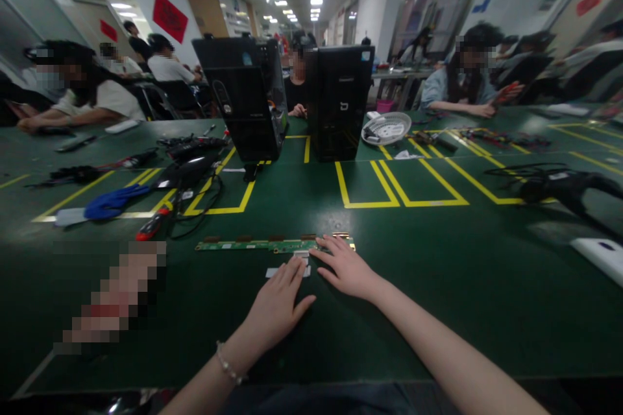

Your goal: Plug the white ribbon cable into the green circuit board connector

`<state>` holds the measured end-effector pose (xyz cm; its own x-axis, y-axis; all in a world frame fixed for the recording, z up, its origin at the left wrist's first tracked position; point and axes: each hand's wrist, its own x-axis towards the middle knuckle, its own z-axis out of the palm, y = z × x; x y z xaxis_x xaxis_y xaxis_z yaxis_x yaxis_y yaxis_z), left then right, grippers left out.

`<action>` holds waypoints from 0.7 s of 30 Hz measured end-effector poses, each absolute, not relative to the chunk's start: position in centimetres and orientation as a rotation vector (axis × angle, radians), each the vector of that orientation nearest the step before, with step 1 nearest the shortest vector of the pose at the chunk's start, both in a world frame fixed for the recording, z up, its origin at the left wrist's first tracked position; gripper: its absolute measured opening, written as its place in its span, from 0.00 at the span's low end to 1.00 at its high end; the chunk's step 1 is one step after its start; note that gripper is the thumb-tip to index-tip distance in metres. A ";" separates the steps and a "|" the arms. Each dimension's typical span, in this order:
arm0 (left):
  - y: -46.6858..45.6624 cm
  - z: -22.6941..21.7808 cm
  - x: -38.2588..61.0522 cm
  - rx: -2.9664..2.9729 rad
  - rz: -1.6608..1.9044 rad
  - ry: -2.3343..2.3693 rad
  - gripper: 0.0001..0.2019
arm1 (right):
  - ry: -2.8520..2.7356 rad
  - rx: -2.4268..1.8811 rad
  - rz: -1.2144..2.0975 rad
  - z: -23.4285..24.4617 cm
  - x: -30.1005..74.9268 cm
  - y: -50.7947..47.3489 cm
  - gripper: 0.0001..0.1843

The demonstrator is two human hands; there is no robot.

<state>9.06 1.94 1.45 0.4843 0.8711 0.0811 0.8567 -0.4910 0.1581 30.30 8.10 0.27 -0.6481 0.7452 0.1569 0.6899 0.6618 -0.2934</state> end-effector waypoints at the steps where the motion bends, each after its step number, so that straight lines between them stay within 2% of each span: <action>1: 1.9 1.4 9.2 2.620 0.227 1.539 0.31 | -2.617 -1.159 0.300 0.3 30.3 8.1 0.26; 11: 2.2 1.2 9.8 2.600 0.406 1.576 0.22 | -2.584 -1.172 0.292 0.4 30.1 7.8 0.26; 21: 2.3 1.1 10.2 2.530 0.400 1.640 0.22 | -2.600 -1.188 0.296 0.7 30.0 7.7 0.27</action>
<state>10.18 2.25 1.09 0.3853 0.9080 0.1643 0.8817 -0.4148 0.2247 30.05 7.75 0.74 -0.6289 0.7617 0.1556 0.7073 0.6437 -0.2921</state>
